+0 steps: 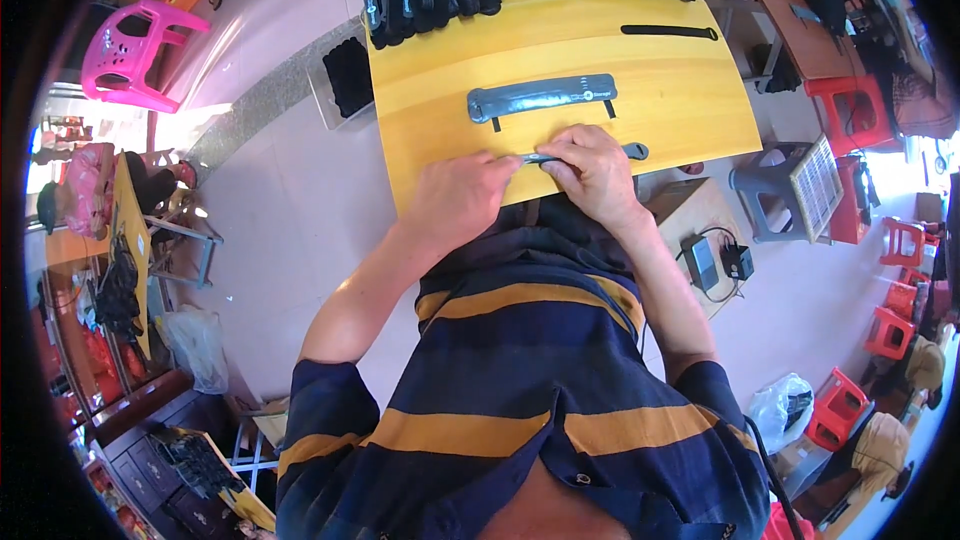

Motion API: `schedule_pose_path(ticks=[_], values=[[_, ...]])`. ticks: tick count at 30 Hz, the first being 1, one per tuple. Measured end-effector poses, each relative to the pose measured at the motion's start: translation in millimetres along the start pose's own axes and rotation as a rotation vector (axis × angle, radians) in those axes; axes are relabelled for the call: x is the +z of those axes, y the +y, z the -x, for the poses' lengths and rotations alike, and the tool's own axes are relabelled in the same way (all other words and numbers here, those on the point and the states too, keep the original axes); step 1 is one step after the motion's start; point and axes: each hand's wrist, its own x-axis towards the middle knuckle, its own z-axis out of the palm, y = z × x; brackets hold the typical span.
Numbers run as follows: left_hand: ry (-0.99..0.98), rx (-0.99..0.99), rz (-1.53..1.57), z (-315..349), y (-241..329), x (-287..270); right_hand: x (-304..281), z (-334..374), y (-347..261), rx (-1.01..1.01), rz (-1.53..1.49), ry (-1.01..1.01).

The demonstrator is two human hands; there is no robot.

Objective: Assembling and inspecting black textile straps and small plastic components at a workbench.

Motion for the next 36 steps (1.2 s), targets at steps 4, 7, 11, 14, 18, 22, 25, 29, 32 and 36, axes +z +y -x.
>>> schedule_pose_path(ticks=[4,7,11,14,18,22,25,29,32,36], values=[[-0.085,-0.047,-0.016,-2,3,-1,-2,-1,-1,0.006,0.015,-0.016],[-0.069,-0.038,-0.004,-2,1,1,-2,-2,-1,0.000,0.024,-0.027],[-0.035,-0.008,-0.003,-4,3,2,-2,0,1,0.014,0.025,-0.059],[-0.054,-0.004,-0.006,-6,5,-2,-2,0,2,0.006,0.030,-0.055],[-0.068,-0.002,-0.011,-8,5,-1,-3,-2,1,-0.013,0.023,-0.042],[-0.079,-0.012,0.003,-7,3,2,-2,-3,0,-0.019,0.008,-0.018],[-0.070,-0.017,-0.003,-8,4,2,-3,-4,0,-0.021,0.016,-0.027],[-0.079,-0.039,-0.013,-10,5,0,-3,-5,0,-0.027,0.013,-0.031],[-0.114,-0.051,-0.046,-12,7,-4,-4,-5,2,-0.015,0.009,-0.049],[-0.144,-0.066,-0.087,-14,4,-8,-1,-6,6,-0.037,-0.015,-0.044]])
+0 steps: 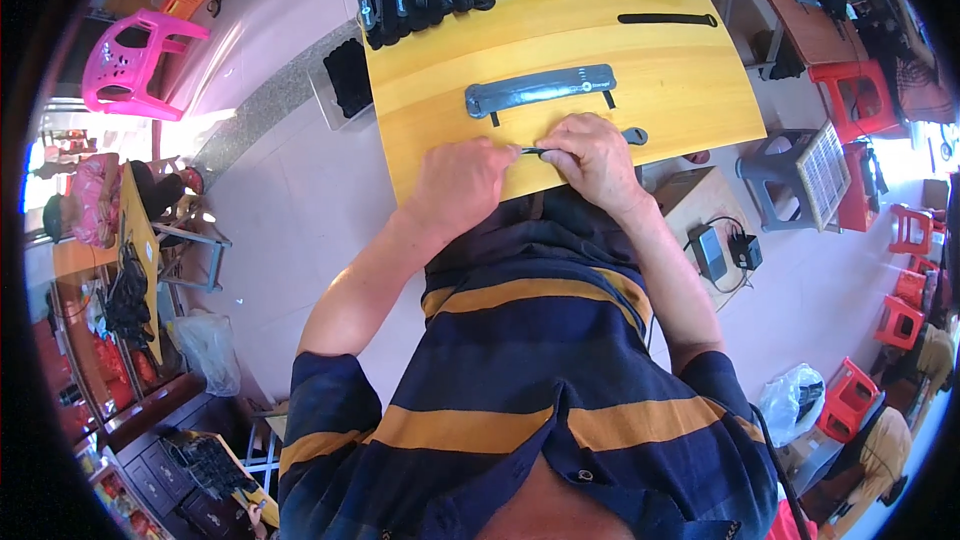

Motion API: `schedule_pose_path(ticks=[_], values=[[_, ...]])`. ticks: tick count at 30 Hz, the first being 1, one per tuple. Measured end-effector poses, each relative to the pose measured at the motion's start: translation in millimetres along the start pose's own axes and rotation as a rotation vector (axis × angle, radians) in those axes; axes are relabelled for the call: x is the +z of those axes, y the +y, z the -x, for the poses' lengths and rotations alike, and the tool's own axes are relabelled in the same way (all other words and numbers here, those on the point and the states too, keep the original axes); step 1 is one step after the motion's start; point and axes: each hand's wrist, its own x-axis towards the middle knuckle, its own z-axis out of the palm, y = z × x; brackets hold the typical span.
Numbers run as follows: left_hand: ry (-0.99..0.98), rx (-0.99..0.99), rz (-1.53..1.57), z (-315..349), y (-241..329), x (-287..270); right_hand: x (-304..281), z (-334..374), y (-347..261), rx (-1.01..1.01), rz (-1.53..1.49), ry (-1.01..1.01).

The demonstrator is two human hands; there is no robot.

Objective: Assembling and inspecting black textile straps and small plastic components at a workbench.

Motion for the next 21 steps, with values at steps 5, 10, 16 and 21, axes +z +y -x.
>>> schedule_pose_path(ticks=[5,10,16,21], values=[[0.010,-0.055,-0.012,5,-20,-7,-1,0,1,-0.013,0.004,0.001],[-0.037,-0.025,0.066,10,-25,-20,-1,2,-1,-0.002,0.000,0.012],[-0.059,-0.016,0.069,11,-26,-20,0,3,-1,0.016,0.029,0.003],[-0.073,-0.022,0.055,14,-24,-22,10,-6,-14,-0.047,0.000,-0.033]])
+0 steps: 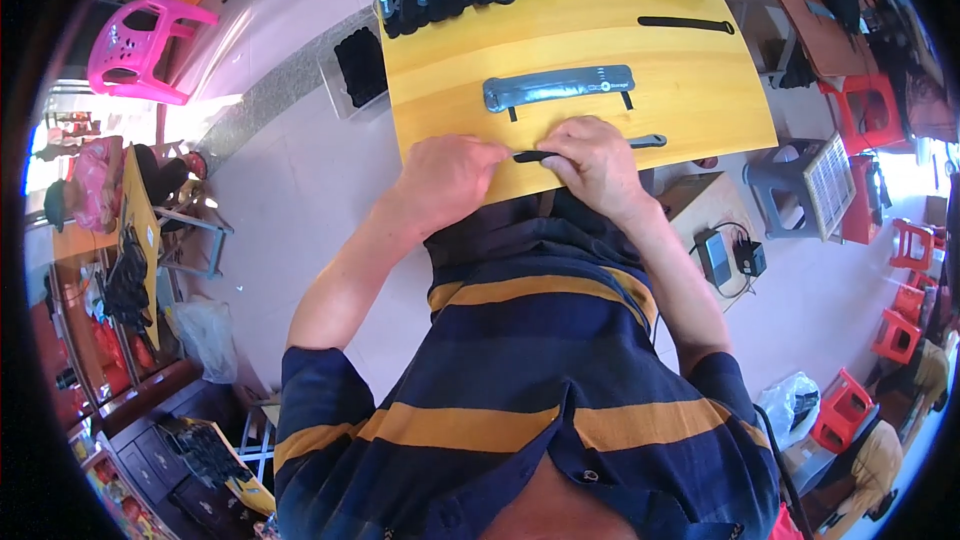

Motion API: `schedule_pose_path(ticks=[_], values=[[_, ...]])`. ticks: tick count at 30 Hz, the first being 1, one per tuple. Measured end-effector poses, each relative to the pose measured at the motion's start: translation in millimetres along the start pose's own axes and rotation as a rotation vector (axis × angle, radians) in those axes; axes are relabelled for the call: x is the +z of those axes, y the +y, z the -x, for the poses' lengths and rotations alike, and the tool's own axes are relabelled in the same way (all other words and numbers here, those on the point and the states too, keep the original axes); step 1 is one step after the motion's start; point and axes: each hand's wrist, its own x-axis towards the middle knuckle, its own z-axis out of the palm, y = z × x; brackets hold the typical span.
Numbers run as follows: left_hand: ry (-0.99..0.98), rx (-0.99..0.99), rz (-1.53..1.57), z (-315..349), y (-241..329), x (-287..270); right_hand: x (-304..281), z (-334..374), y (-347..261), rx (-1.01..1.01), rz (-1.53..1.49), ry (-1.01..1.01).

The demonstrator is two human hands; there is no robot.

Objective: Assembling and inspecting black textile straps and small plastic components at a workbench.

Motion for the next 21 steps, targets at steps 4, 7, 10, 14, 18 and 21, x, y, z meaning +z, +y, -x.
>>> schedule_pose_path(ticks=[4,7,10,14,18,21], values=[[-0.003,0.006,0.030,4,-3,3,12,-5,-7,0.006,0.007,-0.011],[-0.002,0.010,0.058,6,-6,4,13,-5,-9,0.009,0.013,-0.004],[-0.028,-0.001,0.039,6,-5,3,15,-6,-9,0.006,0.007,0.003],[-0.083,0.009,-0.055,2,-3,2,16,-6,-8,-0.005,-0.001,0.007],[-0.091,0.026,-0.088,0,0,1,16,-6,-9,0.002,-0.011,0.004],[-0.116,0.029,-0.097,-1,1,-1,17,-6,-9,0.005,-0.018,0.007]])
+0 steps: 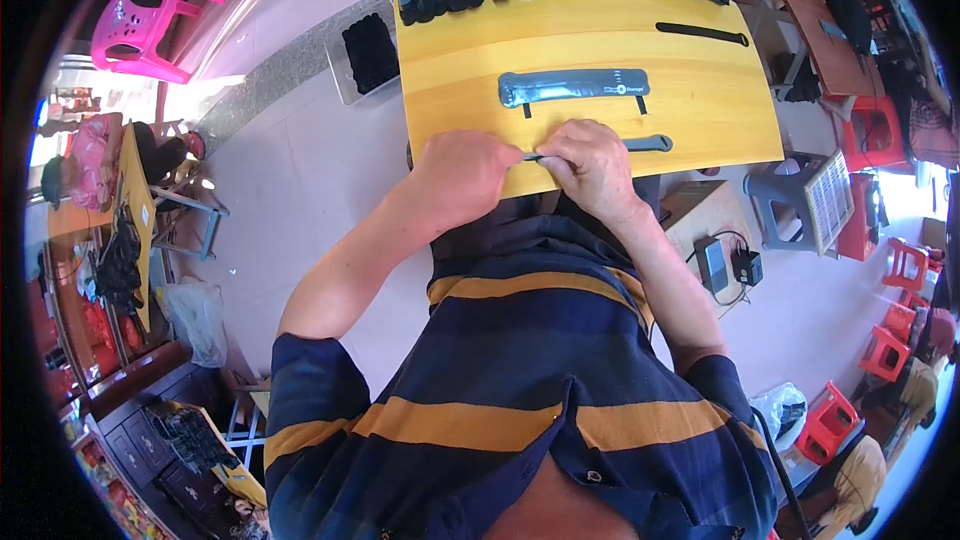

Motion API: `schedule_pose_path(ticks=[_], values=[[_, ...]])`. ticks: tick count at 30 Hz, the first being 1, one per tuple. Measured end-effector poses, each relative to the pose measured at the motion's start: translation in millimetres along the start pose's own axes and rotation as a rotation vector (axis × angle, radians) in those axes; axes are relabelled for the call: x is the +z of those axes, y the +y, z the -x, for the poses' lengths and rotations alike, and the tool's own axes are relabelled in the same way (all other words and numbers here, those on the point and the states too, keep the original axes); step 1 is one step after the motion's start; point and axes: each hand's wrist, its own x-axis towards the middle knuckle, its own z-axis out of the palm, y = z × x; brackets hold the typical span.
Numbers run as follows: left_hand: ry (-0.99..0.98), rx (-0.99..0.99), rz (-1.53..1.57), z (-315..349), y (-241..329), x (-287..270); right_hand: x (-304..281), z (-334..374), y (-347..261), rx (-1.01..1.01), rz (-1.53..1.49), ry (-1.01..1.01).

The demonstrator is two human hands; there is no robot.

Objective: Assembling and inspecting black textile straps and small plastic components at a workbench.

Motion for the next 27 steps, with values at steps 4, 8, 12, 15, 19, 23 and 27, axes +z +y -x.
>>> schedule_pose_path(ticks=[4,8,12,15,19,23,27], values=[[0.005,-0.019,0.024,0.9,2.1,-1.7,-2.2,-2.1,1.1,-0.011,-0.009,-0.017],[0.000,-0.050,0.011,0.3,3.0,1.2,-1.7,-1.4,1.3,-0.010,-0.009,-0.004],[0.024,-0.043,0.013,1.8,-1.5,5.6,-2.5,-1.9,1.1,-0.012,-0.003,-0.008],[0.057,-0.038,0.041,3.6,-4.6,5.2,-1.1,-1.4,2.4,-0.013,0.005,-0.018],[0.001,-0.042,0.042,1.3,-6.3,-0.1,-0.3,-1.7,3.1,-0.016,-0.004,0.009],[-0.036,-0.030,0.007,-0.5,-2.4,-3.1,1.4,0.1,4.9,-0.009,-0.008,0.003],[-0.070,-0.026,-0.033,0.1,0.1,0.8,-2.4,-3.2,2.8,-0.022,0.015,-0.029]])
